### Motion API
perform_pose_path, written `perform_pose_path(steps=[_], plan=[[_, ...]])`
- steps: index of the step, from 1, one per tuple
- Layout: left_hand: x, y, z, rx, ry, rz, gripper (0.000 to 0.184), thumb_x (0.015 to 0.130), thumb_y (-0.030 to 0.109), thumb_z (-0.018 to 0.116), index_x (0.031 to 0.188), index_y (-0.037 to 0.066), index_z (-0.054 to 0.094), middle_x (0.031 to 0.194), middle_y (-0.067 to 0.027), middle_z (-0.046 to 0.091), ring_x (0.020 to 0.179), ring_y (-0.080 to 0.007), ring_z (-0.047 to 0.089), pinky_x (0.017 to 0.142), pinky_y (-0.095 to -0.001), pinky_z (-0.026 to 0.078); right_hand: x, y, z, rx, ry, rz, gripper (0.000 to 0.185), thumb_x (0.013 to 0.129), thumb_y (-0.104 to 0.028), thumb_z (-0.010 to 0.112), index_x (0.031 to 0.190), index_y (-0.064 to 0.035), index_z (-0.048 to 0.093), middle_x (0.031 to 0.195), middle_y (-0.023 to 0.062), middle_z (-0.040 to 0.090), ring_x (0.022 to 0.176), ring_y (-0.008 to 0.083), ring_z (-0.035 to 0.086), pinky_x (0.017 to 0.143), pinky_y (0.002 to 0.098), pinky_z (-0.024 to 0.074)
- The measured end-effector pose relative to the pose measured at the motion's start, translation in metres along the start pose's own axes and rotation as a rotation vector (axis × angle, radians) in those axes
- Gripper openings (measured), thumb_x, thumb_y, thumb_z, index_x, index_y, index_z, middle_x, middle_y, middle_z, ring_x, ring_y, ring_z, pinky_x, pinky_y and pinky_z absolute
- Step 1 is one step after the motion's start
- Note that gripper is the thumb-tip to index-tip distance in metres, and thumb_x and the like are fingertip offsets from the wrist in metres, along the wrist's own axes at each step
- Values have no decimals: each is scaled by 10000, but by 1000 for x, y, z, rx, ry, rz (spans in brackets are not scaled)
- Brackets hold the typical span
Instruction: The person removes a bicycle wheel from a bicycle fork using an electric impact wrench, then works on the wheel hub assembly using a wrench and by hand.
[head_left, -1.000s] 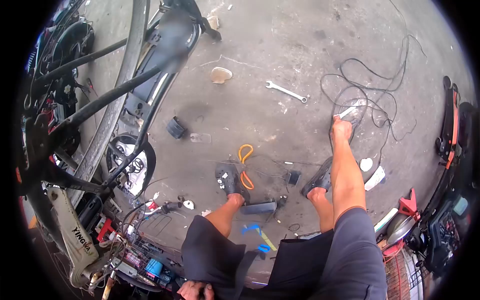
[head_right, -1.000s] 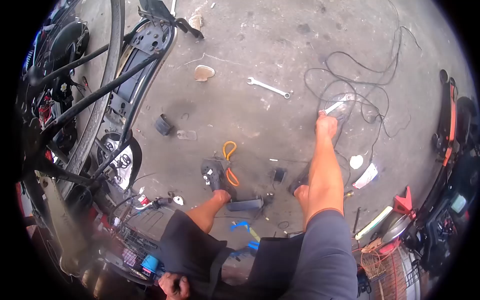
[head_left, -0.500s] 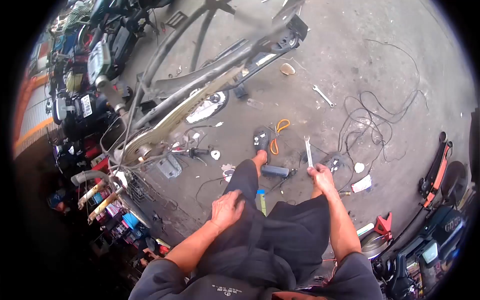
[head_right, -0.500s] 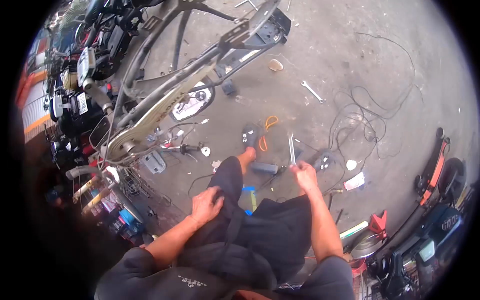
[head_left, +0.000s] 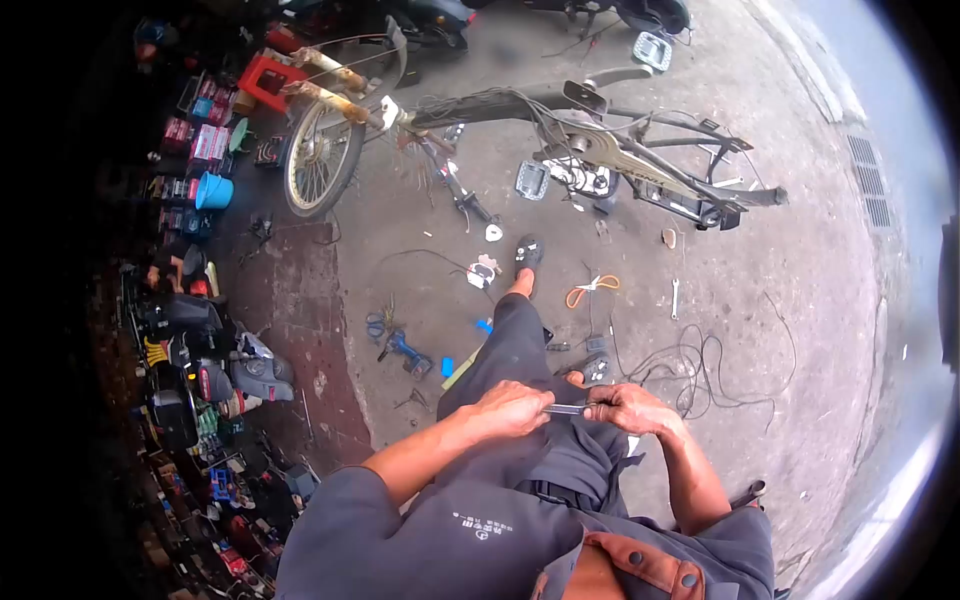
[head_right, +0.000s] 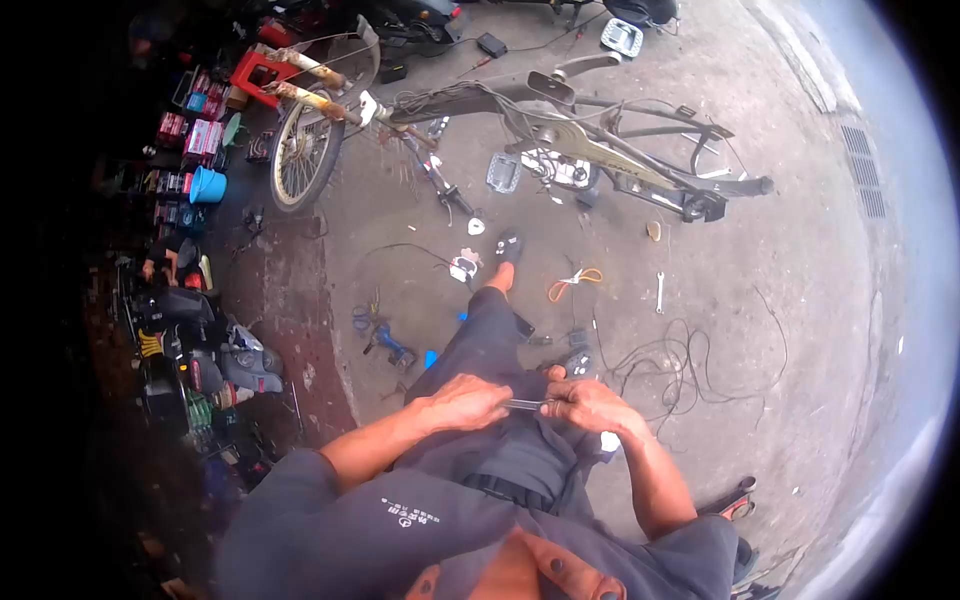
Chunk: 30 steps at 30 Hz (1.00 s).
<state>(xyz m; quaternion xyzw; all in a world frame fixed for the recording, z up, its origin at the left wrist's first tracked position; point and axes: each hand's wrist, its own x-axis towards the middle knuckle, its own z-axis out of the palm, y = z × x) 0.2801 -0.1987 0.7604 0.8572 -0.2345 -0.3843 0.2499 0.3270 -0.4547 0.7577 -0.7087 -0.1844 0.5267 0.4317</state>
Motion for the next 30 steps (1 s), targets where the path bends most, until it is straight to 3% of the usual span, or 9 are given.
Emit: perform_pose_path(steps=[5, 11, 12, 13, 15, 17, 22, 25, 30], plan=[[-67, -8, -9, -290, 126, -238, 267, 920, 283, 596, 1011, 32, 593, 912, -224, 668, 888, -430, 630, 744, -495, 487, 40, -63, 18, 31, 52, -31, 302, 930, -329, 605, 926, -29, 642, 777, 131, 605, 763, 265, 586, 718, 377, 464], [-122, -78, 9, -771, 616, -318, 364, 956, 278, 574, 1213, 19, 588, 1032, -236, 666, 980, -364, 653, 857, -418, 485, 151, -143, 54, 294, 62, -107, 394, 987, -392, 549, 887, -13, 589, 756, 33, 580, 710, 124, 517, 668, 293, 443], [-137, -96, 4, -798, 677, -323, 378, 945, 302, 572, 1170, -1, 573, 929, -270, 653, 936, -457, 622, 814, -458, 487, 175, -157, 64, 322, 80, -103, 393, 984, -390, 556, 887, -11, 588, 758, 34, 583, 704, 125, 514, 667, 290, 442], [-152, -119, 1, -784, 759, -345, 368, 942, 294, 577, 1165, 0, 579, 920, -258, 660, 913, -428, 640, 808, -448, 489, 200, -169, 72, 348, 105, -98, 392, 982, -389, 562, 887, -9, 588, 761, 35, 586, 698, 126, 510, 666, 287, 441], [-191, -170, -19, -845, 835, -454, 302, 940, 243, 603, 1139, 16, 619, 765, -94, 637, 664, -176, 622, 610, -333, 501, 257, -188, 86, 358, 133, -131, 388, 971, -381, 583, 950, 6, 611, 782, 53, 617, 713, 131, 543, 670, 288, 453], [-217, -249, -15, -884, 978, -531, 242, 937, 251, 607, 1008, 19, 617, 670, -22, 564, 550, -102, 532, 494, -293, 450, 316, -218, 99, 349, 165, -143, 381, 977, -363, 578, 1002, 14, 624, 796, 71, 645, 720, 139, 586, 683, 288, 480], [-290, -410, -56, -1102, 1035, -813, 276, 958, 291, 583, 872, 29, 572, 617, -5, 533, 507, -103, 515, 482, -280, 445, 466, -291, 118, 400, 160, 28, 334, 927, -327, 627, 1028, -9, 620, 785, 15, 597, 697, 105, 541, 624, 263, 435], [-342, -446, -102, -1258, 1093, -739, 311, 974, 297, 570, 840, 20, 532, 588, -24, 522, 504, -132, 528, 458, -309, 442, 536, -343, 131, 370, 215, 22, 396, 904, -366, 649, 1022, 12, 631, 813, 50, 634, 716, 125, 573, 634, 275, 463], [-377, -513, -157, -1098, 1056, -759, 252, 966, 244, 562, 881, 7, 546, 605, -16, 526, 523, -119, 528, 506, -287, 455, 608, -420, 131, 327, 333, -38, 357, 926, -336, 640, 1045, 1, 636, 834, 70, 651, 768, 141, 598, 699, 290, 477]])
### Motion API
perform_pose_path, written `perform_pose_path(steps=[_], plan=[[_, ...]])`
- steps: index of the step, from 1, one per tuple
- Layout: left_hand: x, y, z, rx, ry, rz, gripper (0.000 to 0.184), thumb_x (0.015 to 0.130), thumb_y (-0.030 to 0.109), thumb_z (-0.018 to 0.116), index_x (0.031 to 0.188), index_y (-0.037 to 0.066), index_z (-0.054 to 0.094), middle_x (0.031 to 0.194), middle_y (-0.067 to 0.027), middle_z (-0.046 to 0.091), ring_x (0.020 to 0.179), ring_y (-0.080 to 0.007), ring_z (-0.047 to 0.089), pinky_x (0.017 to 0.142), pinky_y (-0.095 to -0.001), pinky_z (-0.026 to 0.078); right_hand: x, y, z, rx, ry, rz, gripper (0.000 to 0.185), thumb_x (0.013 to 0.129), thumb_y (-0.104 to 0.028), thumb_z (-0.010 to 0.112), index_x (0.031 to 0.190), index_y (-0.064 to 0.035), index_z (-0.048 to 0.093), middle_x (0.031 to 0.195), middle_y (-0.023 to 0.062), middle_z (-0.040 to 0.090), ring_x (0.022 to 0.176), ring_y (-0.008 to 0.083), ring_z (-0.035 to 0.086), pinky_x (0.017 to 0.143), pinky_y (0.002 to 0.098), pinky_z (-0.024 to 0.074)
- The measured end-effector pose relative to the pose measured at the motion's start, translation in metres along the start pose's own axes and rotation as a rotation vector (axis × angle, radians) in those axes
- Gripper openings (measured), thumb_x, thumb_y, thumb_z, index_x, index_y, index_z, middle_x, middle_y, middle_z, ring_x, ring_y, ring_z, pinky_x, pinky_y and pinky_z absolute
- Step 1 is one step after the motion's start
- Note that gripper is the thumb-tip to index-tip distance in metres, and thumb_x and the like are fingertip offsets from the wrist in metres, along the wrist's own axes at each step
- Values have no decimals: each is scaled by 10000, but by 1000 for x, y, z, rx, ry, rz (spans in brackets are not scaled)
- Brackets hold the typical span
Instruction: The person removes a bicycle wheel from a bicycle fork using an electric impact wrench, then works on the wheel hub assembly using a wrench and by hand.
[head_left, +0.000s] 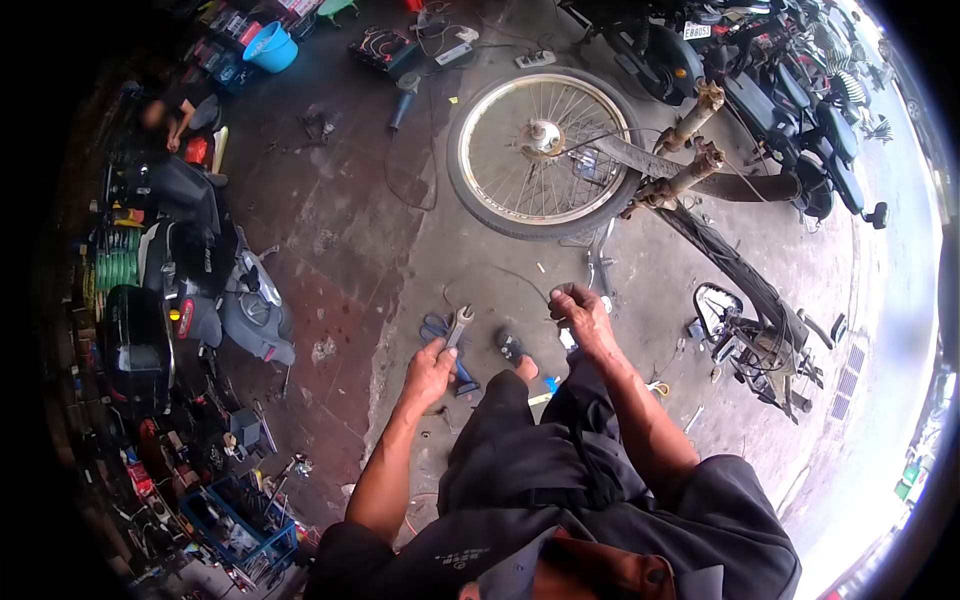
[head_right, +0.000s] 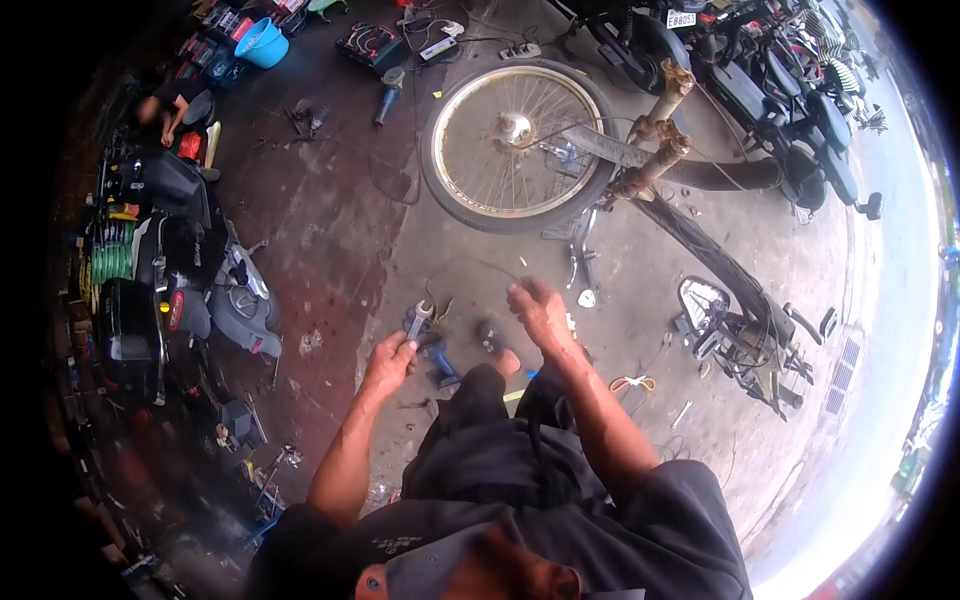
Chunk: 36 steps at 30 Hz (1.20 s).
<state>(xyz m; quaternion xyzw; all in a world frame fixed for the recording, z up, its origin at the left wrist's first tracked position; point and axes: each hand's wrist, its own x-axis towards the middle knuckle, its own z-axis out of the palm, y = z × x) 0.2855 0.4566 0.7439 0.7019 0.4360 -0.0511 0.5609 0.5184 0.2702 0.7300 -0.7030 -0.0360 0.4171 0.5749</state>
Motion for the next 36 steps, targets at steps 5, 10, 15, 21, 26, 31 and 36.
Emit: perform_pose_path(steps=[5, 10, 15, 21, 26, 31, 36], plan=[[91, 68, -26, -68, -65, 26, 273, 974, 282, 556, 879, 26, 560, 595, -5, 517, 496, -100, 476, 465, -289, 410, 70, -42, -2, -302, 138, -166, 403, 920, -321, 581, 1144, 8, 644, 1054, 236, 678, 1026, 342, 651, 903, 399, 484], [189, 125, -34, -63, -157, 107, 296, 968, 314, 573, 943, 20, 599, 610, -14, 550, 501, -103, 500, 478, -280, 424, 132, -56, -15, -426, 263, -184, 341, 906, -274, 595, 1130, -22, 642, 1118, 214, 647, 1063, 385, 613, 906, 434, 484], [285, 151, -31, 69, -199, 106, 321, 966, 329, 579, 940, 11, 616, 603, -7, 532, 502, -95, 476, 470, -274, 390, 203, -71, -4, -625, 241, -238, 287, 879, -232, 625, 1113, -65, 643, 1070, 183, 638, 1026, 394, 592, 877, 449, 488], [354, 204, -29, 128, -389, 12, 315, 980, 304, 560, 1061, 20, 670, 635, 7, 572, 544, -75, 477, 519, -269, 399, 241, -101, 11, -598, 329, -234, 288, 887, -223, 632, 1110, -41, 637, 1048, 184, 638, 991, 401, 594, 874, 459, 481], [454, 211, -25, 492, -492, 216, 352, 950, 334, 570, 988, -7, 647, 653, -68, 592, 608, -171, 581, 587, -337, 468, 269, -116, 23, -595, 452, -180, 315, 848, -172, 664, 1131, -42, 620, 1030, 183, 615, 986, 388, 581, 850, 465, 478], [501, 239, -32, 748, -561, 158, 342, 935, 263, 546, 1095, -28, 628, 880, -223, 681, 915, -378, 664, 800, -453, 495, 316, -120, 42, -859, 455, -268, 354, 792, -139, 680, 1132, -68, 611, 1007, 138, 587, 1011, 333, 548, 844, 452, 450], [470, 210, -33, 688, -599, 30, 299, 953, 168, 526, 1177, -25, 572, 728, -137, 672, 577, -211, 663, 576, -380, 522, 347, -114, 55, -969, 527, -169, 368, 790, -175, 678, 1133, -65, 606, 1075, 120, 584, 1059, 315, 536, 888, 448, 422]])
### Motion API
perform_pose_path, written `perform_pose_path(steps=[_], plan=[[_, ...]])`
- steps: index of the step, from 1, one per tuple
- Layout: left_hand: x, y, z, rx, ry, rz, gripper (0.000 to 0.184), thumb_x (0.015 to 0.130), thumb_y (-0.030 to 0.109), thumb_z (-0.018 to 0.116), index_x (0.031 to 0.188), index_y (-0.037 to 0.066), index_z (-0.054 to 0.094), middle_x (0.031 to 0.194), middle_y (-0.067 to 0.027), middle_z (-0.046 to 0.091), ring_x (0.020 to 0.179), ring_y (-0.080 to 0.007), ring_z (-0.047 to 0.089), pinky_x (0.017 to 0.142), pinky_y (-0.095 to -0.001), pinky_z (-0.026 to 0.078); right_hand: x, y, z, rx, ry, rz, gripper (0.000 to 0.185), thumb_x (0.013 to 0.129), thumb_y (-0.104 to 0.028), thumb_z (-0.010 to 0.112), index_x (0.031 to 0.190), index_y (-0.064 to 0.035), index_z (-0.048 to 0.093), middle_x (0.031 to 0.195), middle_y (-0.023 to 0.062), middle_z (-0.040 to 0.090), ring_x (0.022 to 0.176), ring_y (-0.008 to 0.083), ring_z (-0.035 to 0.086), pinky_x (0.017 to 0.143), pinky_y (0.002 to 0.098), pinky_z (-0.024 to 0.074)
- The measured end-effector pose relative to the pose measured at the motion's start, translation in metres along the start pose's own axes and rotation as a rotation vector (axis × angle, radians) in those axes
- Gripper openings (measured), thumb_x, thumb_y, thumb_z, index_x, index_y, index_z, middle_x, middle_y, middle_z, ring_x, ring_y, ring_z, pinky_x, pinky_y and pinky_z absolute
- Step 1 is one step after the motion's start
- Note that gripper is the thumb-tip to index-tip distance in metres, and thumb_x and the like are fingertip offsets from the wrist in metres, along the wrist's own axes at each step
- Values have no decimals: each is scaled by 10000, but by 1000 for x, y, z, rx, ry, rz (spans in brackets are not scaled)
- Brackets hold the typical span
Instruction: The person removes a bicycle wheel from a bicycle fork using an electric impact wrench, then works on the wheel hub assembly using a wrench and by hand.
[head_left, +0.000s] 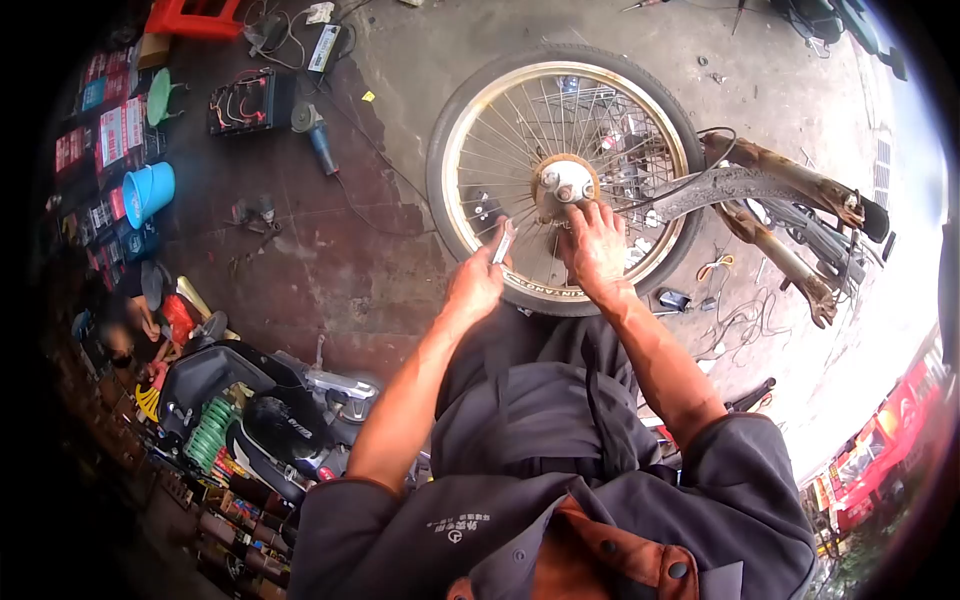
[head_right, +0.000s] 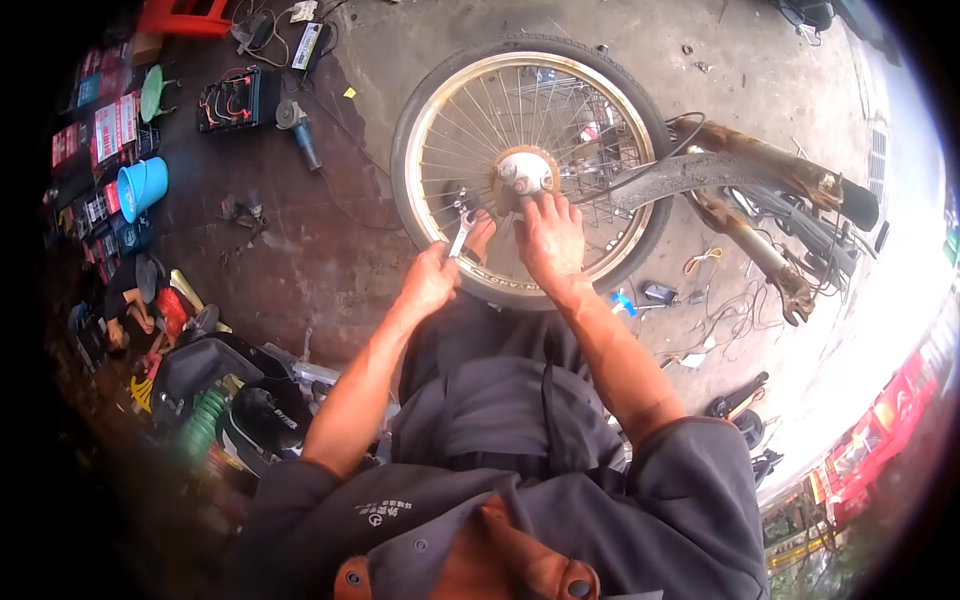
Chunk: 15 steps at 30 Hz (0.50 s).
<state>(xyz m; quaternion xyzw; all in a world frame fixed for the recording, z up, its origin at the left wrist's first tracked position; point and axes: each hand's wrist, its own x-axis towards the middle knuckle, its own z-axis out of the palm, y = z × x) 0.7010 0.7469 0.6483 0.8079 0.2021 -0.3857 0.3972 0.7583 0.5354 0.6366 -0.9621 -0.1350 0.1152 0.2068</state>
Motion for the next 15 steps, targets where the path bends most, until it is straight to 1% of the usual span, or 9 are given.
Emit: perform_pose_path(steps=[1, 3, 4, 5, 7, 8, 13, 15], plan=[[-5, 6, 10, 21, 53, 19, 305, 943, 170, 536, 1177, -23, 569, 738, -168, 673, 612, -273, 670, 599, -412, 523, 2, 0, 0, -11, -28, 26, 380, 784, -176, 691, 1136, -65, 600, 1108, 124, 585, 1073, 316, 533, 910, 452, 411], [-13, 15, 30, 126, 184, 66, 322, 919, 176, 558, 1178, -15, 561, 759, -232, 671, 691, -404, 675, 647, -479, 523, 11, 2, 0, -79, -119, -22, 305, 801, -165, 659, 1082, -63, 605, 1034, 118, 573, 1030, 311, 540, 884, 443, 424], [-12, 18, 38, -1, 140, 35, 352, 898, 176, 572, 1195, -11, 547, 790, -283, 654, 796, -485, 637, 708, -539, 499, 11, 5, 0, -114, -168, -47, 268, 809, -160, 643, 1055, -63, 608, 997, 115, 567, 1009, 309, 544, 872, 438, 430], [-16, 23, 50, 37, 196, 30, 290, 888, 165, 561, 1088, -41, 523, 717, -289, 641, 711, -487, 636, 684, -572, 493, 11, 10, 3, -105, -162, -105, 255, 807, -155, 638, 1042, -64, 603, 997, 115, 563, 1001, 309, 545, 868, 440, 432], [-22, 29, 72, -17, 278, -34, 304, 886, 157, 555, 1116, -38, 512, 761, -298, 647, 740, -494, 634, 703, -576, 490, 10, 26, 8, -82, -143, -225, 228, 804, -145, 629, 1016, -66, 595, 997, 116, 553, 986, 309, 548, 861, 444, 436], [-25, 30, 82, -58, 296, -41, 310, 888, 155, 551, 1126, -38, 506, 790, -307, 646, 766, -497, 631, 717, -575, 487, 9, 34, 8, -39, -212, -221, 241, 787, -124, 623, 1023, -84, 593, 1009, 114, 542, 984, 307, 561, 828, 443, 460], [-20, 37, 124, -241, 406, -78, 343, 905, 157, 527, 1191, -28, 483, 929, -335, 640, 890, -505, 618, 781, -564, 472, 18, 51, 11, -35, -254, -350, 292, 766, -97, 627, 1054, -130, 602, 1034, 109, 526, 969, 300, 585, 767, 421, 507], [-20, 43, 134, -317, 441, -162, 373, 915, 161, 538, 1245, -5, 488, 984, -306, 651, 944, -487, 620, 811, -532, 485, 21, 51, 9, -33, -277, -362, 285, 765, -97, 628, 1047, -131, 604, 1038, 109, 525, 966, 299, 586, 762, 421, 512]])
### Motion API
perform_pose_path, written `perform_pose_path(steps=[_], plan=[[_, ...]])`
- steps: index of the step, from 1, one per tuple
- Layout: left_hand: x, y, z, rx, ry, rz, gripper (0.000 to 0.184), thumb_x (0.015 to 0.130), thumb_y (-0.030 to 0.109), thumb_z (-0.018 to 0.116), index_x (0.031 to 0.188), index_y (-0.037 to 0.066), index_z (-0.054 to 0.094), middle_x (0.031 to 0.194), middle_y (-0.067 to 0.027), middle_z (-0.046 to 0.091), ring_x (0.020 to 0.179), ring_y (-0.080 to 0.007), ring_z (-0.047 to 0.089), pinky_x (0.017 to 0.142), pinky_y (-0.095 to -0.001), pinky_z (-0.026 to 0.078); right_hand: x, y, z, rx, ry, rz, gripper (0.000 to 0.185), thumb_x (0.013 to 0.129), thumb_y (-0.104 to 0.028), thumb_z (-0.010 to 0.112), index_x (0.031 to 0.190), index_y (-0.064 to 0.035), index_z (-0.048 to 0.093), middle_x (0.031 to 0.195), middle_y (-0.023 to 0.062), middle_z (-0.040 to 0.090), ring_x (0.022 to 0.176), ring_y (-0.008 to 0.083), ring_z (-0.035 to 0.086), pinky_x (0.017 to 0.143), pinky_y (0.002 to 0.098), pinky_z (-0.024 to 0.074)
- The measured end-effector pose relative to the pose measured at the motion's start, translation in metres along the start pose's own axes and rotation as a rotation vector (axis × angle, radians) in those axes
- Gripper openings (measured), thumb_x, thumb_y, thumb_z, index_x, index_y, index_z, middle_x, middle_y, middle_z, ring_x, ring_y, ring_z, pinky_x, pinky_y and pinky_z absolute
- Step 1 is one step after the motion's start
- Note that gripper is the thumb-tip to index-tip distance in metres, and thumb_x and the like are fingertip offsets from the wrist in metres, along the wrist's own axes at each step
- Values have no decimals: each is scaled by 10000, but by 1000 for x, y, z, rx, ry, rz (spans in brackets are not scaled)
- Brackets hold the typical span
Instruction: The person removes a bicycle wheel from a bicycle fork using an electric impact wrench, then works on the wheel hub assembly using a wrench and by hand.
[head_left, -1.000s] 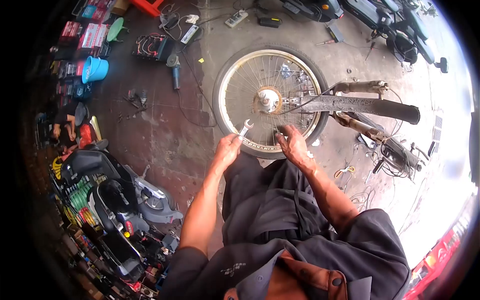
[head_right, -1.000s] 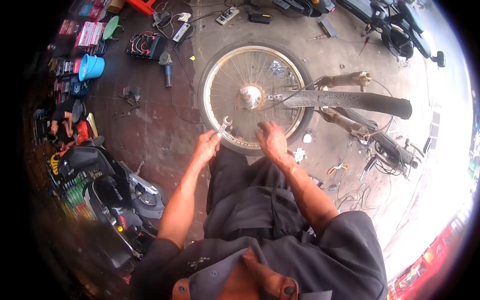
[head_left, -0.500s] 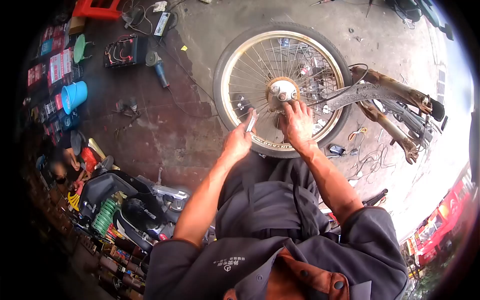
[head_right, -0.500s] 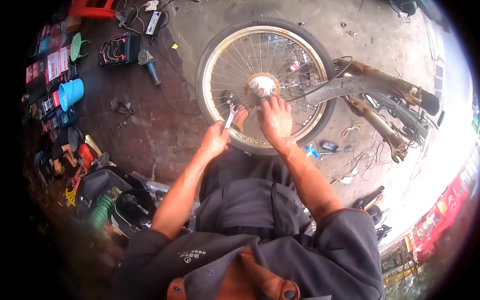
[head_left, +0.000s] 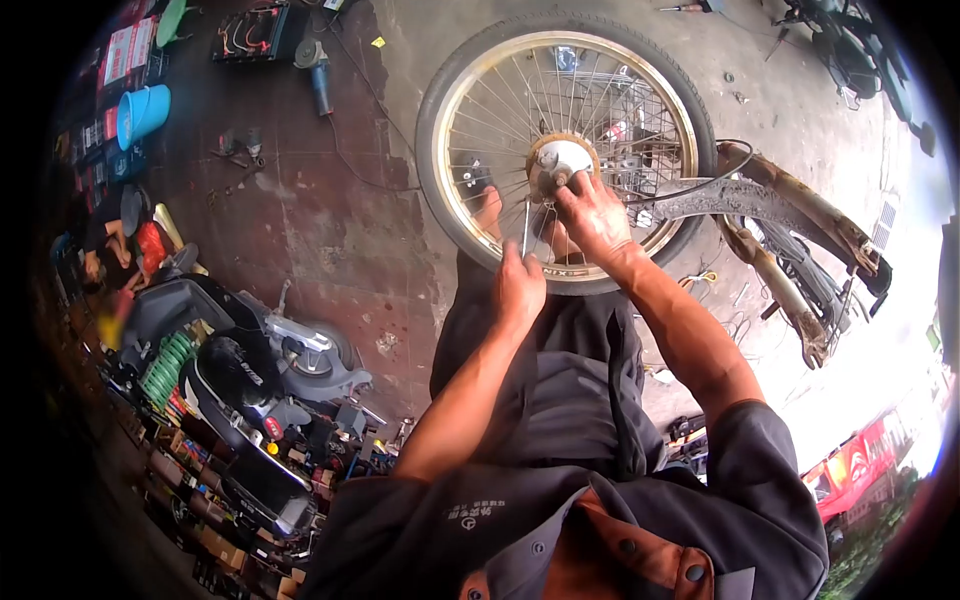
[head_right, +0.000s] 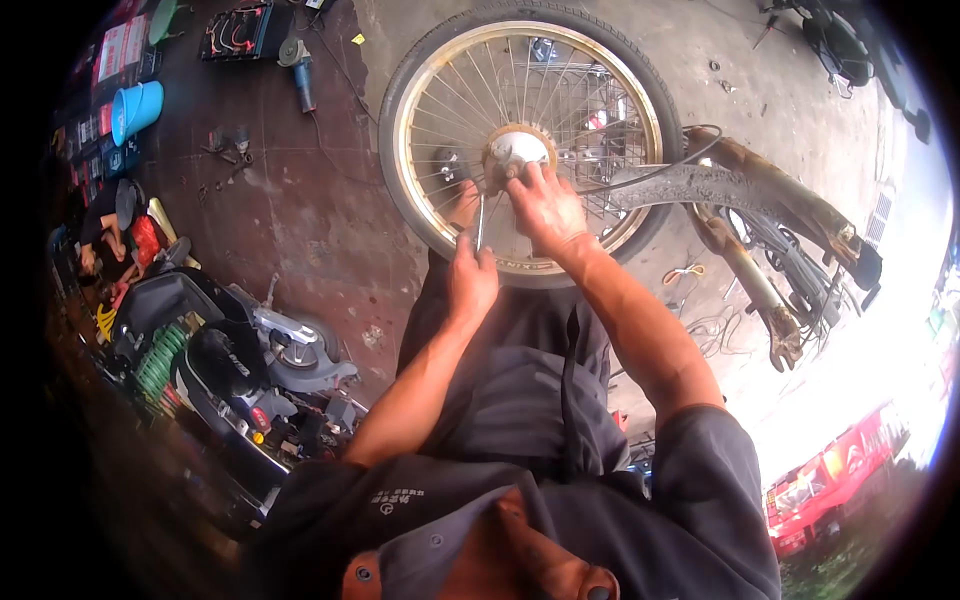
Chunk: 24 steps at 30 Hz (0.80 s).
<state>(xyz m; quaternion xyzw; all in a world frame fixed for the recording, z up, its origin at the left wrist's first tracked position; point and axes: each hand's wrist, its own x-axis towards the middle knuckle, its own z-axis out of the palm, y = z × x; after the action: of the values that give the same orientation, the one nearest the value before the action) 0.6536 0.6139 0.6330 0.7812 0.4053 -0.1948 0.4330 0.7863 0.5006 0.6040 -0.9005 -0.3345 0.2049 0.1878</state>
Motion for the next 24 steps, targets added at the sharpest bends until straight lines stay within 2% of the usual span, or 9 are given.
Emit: perform_pose_path(steps=[1, 4, 5, 11, 13, 16, 19, 22, 24], plan=[[1, 4, 5, -31, 25, -42, 389, 920, 163, 544, 1272, 6, 490, 1012, -291, 657, 972, -478, 622, 826, -516, 492, 0, 1, 0, 21, 9, -16, 297, 768, -101, 629, 1061, -147, 616, 1045, 111, 526, 963, 310, 585, 758, 432, 515], [-2, 7, 21, -67, 82, -52, 368, 931, 164, 516, 1263, 10, 475, 932, -284, 657, 888, -467, 640, 798, -509, 494, 0, 4, 3, -30, 7, -58, 467, 791, -136, 665, 1246, -202, 589, 1007, 118, 535, 927, 332, 582, 759, 439, 521], [-2, 5, 28, -98, 98, -49, 369, 934, 161, 516, 1269, 13, 474, 943, -276, 658, 890, -457, 642, 799, -500, 496, 0, 3, 6, -31, 53, -48, 504, 771, -154, 686, 1262, -237, 609, 1005, 111, 537, 940, 323, 582, 766, 429, 522], [0, 0, 58, -260, 233, 64, 375, 946, 148, 513, 1300, 34, 473, 989, -236, 666, 901, -411, 651, 787, -470, 501, 4, -1, 7, 14, 82, 20, 308, 756, -200, 720, 1063, -218, 710, 966, 95, 532, 896, 300, 592, 731, 409, 519], [-1, 1, 58, -266, 255, 63, 369, 949, 141, 509, 1301, 35, 482, 983, -229, 670, 892, -401, 653, 781, -465, 500, 4, -2, 6, 22, 129, 13, 295, 757, -203, 721, 1051, -215, 712, 955, 91, 530, 869, 294, 593, 710, 404, 517], [-2, 7, 47, -302, 212, 15, 339, 949, 121, 499, 1276, 33, 507, 957, -207, 672, 853, -367, 654, 774, -445, 501, 4, -4, 8, 22, 146, 8, 289, 752, -205, 723, 1041, -213, 713, 942, 86, 529, 855, 289, 593, 695, 404, 513], [-6, 24, 29, -436, 127, -78, 334, 925, 71, 497, 1242, -36, 504, 1037, -224, 643, 958, -352, 621, 866, -425, 470, 5, -3, 9, 15, 155, 6, 293, 746, -211, 727, 1038, -211, 713, 939, 77, 536, 864, 286, 590, 699, 404, 510], [-4, 15, 32, -460, 188, 12, 294, 946, 137, 499, 1216, 30, 545, 891, -175, 662, 776, -299, 629, 749, -410, 495, 5, -3, 8, 25, 123, 1, 265, 740, -165, 688, 1002, -205, 704, 959, 66, 548, 906, 279, 585, 731, 407, 504], [0, 13, 27, -402, 145, 0, 279, 947, 150, 503, 1194, 28, 550, 880, -187, 662, 772, -312, 635, 737, -419, 494, 4, -5, 8, 29, 95, 3, 266, 732, -139, 669, 988, -202, 698, 973, 60, 555, 924, 274, 584, 748, 409, 501]])
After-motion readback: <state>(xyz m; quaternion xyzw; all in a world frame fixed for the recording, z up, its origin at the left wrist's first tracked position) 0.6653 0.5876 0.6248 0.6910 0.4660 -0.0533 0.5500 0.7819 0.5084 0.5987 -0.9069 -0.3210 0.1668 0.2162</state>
